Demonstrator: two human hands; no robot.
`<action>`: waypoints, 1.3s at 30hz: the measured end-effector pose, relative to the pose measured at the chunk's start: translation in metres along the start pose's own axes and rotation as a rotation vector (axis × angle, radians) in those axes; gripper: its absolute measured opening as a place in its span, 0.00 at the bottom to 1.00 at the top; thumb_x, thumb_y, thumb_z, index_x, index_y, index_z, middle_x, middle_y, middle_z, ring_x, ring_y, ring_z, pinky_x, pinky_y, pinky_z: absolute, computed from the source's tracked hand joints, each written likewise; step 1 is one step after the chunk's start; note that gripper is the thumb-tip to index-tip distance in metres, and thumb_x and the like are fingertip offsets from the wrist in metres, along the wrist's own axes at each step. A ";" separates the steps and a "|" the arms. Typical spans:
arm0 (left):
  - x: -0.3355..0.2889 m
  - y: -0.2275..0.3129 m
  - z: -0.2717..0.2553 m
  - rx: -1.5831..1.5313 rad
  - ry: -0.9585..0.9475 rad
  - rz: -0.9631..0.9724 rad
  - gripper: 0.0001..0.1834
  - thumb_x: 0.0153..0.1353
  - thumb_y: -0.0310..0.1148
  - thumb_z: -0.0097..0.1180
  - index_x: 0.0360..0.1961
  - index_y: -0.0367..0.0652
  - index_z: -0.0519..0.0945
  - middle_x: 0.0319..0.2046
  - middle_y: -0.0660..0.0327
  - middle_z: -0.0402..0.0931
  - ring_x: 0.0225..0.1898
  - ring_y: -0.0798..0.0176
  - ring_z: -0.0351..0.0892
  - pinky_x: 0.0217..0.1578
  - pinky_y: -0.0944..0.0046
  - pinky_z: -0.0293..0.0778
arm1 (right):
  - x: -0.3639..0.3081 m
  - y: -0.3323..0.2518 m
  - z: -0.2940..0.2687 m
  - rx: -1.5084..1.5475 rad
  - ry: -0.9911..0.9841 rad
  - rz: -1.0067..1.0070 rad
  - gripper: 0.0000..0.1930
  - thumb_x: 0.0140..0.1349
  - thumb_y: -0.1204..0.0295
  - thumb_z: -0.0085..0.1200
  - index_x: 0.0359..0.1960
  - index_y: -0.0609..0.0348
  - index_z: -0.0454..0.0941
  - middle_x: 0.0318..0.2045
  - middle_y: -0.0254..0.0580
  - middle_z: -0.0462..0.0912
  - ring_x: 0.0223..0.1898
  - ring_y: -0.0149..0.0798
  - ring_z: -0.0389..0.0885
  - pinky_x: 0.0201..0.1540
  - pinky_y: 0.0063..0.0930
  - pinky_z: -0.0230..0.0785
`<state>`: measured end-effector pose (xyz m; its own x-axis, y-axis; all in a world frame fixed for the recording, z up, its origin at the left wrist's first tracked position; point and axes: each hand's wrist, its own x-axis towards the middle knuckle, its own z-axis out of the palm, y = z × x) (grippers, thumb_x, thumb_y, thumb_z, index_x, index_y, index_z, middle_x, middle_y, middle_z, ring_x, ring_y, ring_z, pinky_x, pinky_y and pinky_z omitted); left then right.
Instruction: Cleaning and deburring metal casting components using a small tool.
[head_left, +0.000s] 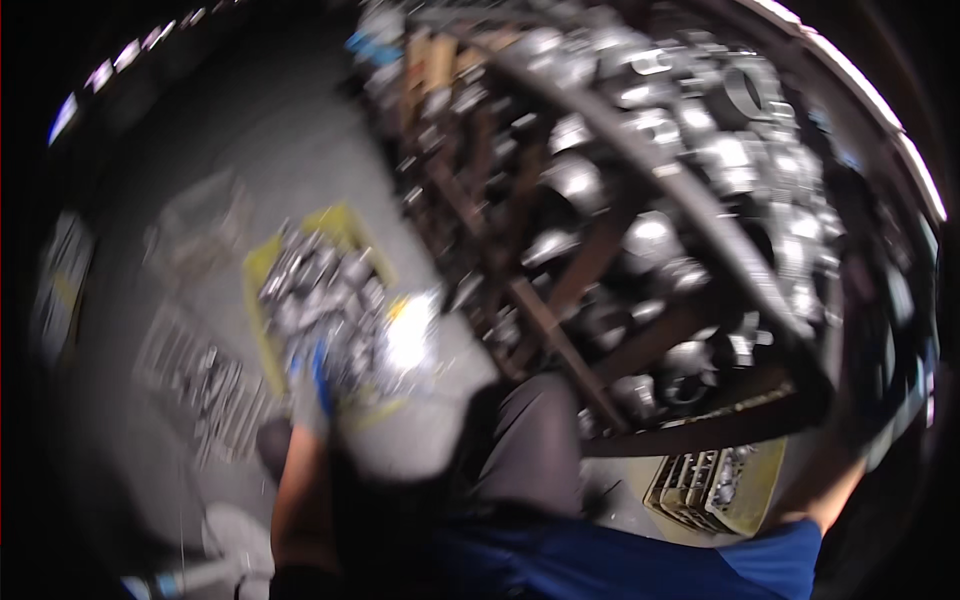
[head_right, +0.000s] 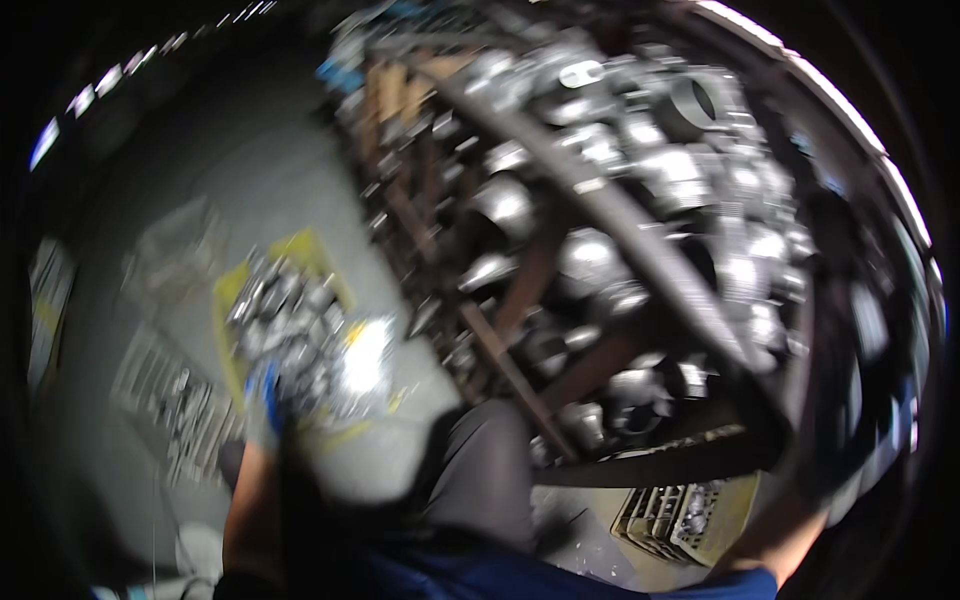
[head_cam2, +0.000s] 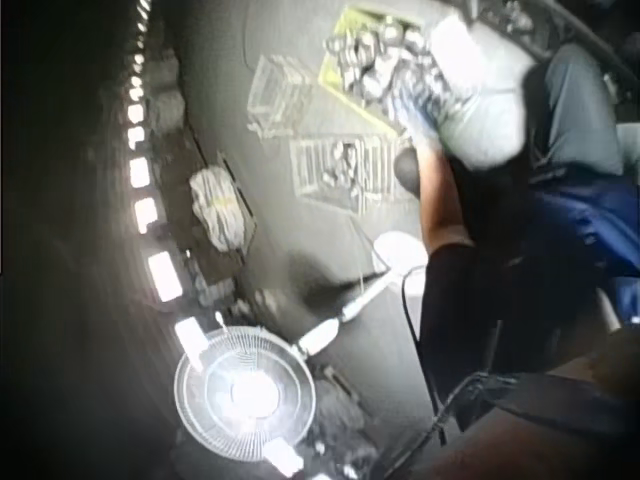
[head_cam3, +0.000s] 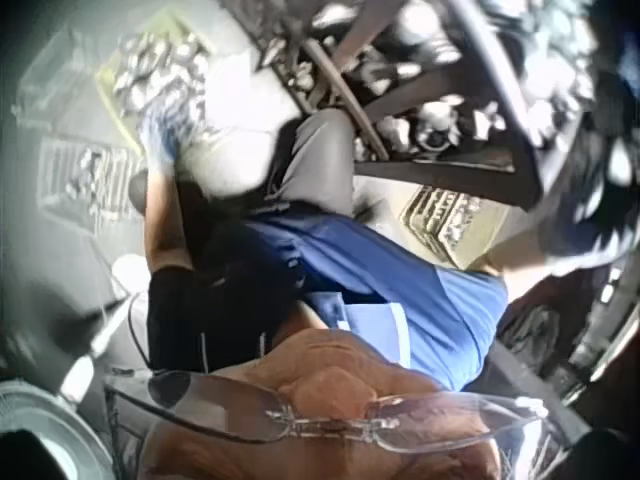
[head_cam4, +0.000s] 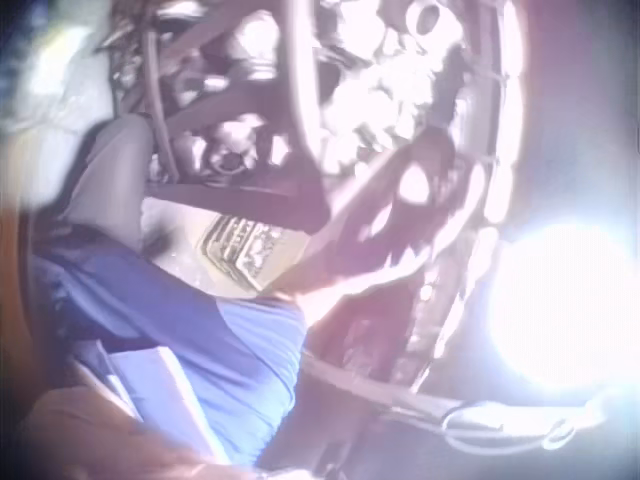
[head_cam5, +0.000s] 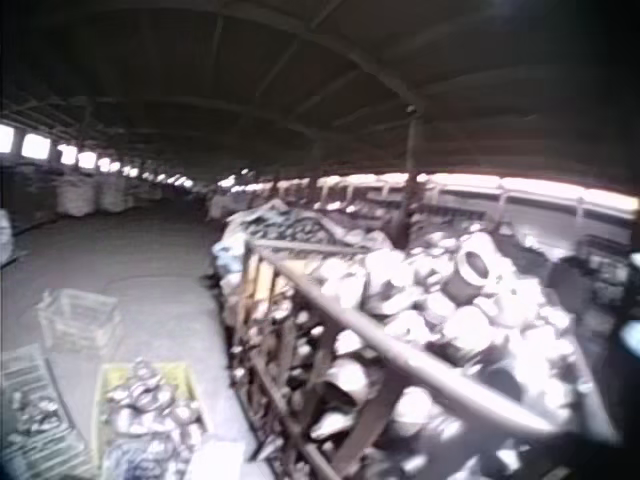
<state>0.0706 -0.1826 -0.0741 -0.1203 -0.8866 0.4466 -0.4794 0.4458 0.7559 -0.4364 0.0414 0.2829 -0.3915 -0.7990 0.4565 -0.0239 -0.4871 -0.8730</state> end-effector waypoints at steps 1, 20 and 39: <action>0.016 0.019 0.001 0.250 0.113 0.395 0.15 0.68 0.33 0.42 0.50 0.40 0.76 0.42 0.58 0.78 0.43 0.62 0.78 0.40 0.62 0.76 | -0.068 0.004 -0.017 0.184 0.005 0.172 0.23 0.68 0.63 0.45 0.62 0.58 0.61 0.47 0.45 0.71 0.37 0.28 0.78 0.35 0.16 0.72; 0.031 -0.044 0.049 0.322 -0.428 -0.649 0.17 0.51 0.41 0.66 0.38 0.43 0.81 0.36 0.52 0.81 0.38 0.55 0.80 0.43 0.61 0.75 | -0.158 0.290 0.100 -0.528 -0.371 0.582 0.19 0.63 0.74 0.50 0.55 0.68 0.73 0.51 0.44 0.78 0.52 0.31 0.74 0.53 0.24 0.65; -0.005 -0.134 0.092 0.324 -0.474 -0.653 0.13 0.55 0.37 0.55 0.35 0.40 0.82 0.37 0.45 0.80 0.42 0.45 0.79 0.42 0.52 0.74 | -0.132 0.271 0.115 -0.308 -0.252 0.925 0.18 0.65 0.72 0.48 0.56 0.65 0.72 0.33 0.38 0.83 0.18 0.19 0.69 0.20 0.13 0.63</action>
<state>0.0551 -0.2493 -0.2217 -0.0500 -0.9427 -0.3300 -0.7940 -0.1630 0.5857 -0.2854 -0.0262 0.0057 -0.1710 -0.8857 -0.4317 -0.0595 0.4466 -0.8928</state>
